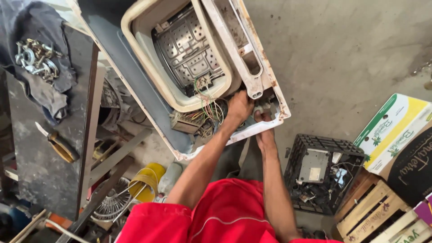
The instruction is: Dismantling and repairing the internal wiring and components of an appliance frame using pliers and a screwdriver.
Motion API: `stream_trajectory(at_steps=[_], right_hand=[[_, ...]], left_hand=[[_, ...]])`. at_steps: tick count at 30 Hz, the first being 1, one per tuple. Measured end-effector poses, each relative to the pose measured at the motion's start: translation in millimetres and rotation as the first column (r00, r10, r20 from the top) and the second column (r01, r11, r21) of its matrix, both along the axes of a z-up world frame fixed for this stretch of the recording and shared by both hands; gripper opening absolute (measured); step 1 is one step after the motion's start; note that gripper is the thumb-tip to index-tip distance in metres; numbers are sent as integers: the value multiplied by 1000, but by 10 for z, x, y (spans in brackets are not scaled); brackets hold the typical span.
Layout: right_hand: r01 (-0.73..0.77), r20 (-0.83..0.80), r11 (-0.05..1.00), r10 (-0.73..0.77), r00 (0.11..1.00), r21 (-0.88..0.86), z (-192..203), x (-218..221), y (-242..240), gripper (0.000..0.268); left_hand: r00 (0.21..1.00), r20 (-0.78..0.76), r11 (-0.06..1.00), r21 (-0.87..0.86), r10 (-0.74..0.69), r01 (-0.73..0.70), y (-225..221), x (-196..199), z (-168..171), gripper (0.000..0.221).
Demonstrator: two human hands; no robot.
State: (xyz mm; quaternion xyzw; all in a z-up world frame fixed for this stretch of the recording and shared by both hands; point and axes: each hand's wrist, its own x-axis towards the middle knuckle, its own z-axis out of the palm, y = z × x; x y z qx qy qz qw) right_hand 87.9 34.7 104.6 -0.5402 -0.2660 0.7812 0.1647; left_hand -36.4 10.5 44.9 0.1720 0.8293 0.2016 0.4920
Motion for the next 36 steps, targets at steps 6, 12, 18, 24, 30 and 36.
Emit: stream_trajectory(at_steps=[6,12,18,24,30,36], right_hand=[[80,79,984,-68,995,-157,304,-134,66,26],[10,219,965,49,974,-261,-171,-44,1,45],[-21,138,966,58,989,-258,-406,57,86,44],[-14,52,935,35,998,-355,-701,175,-96,39],[-23,-50,914,3,999,-405,-916,206,-114,36],[-10,-93,892,-36,995,-452,-926,247,-73,36]], left_hand=[[973,-154,973,-181,-171,142,93,73,-310,35],[991,-112,982,-183,-66,45,251,14,-64,44],[1000,-29,991,-131,-8,4,329,-166,646,45],[997,16,975,-209,81,-76,339,-90,643,50],[996,-66,941,-330,57,-76,430,-29,415,43],[992,-64,853,-506,110,-128,829,-130,971,37]])
